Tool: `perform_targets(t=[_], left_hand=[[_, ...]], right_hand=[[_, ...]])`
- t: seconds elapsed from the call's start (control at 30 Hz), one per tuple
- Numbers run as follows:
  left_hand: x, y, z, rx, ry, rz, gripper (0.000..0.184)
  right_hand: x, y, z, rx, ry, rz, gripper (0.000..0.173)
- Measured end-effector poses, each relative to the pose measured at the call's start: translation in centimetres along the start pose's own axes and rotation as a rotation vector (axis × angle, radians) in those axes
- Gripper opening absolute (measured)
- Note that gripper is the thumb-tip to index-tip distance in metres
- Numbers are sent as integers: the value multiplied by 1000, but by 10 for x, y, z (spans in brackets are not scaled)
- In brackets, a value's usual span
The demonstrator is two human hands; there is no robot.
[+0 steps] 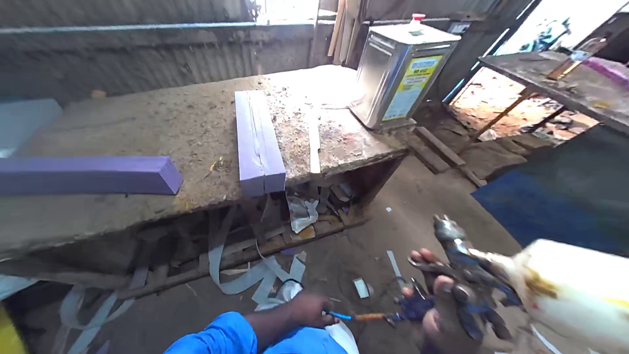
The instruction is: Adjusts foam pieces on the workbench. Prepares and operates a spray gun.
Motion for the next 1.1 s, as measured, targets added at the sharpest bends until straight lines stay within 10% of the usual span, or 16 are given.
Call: perform_targets(t=[0.33,0.6,0.87,1.1], left_hand=[[-77,70,-20,185,228,-217,42],[-130,124,-22,38,-30,-473,48],[-166,4,30,-545,-170,-708,50],[-106,-98,107,-902,-348,-917,54]], right_hand=[[-73,63,60,619,189,257,32],[-189,39,294,1153,333,714,30],[-233,-101,581,1795,205,962,34],[-149,-209,767,2303,-578,655,30]])
Point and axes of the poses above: each hand's wrist, its own z-axis away from the middle knuckle, its own y-axis out of the back of the hand, x = y × z, the point moved 8 cm from there along -z, towards the middle knuckle, and after that the axes turned 11 degrees about z, right-handed, at the moved point
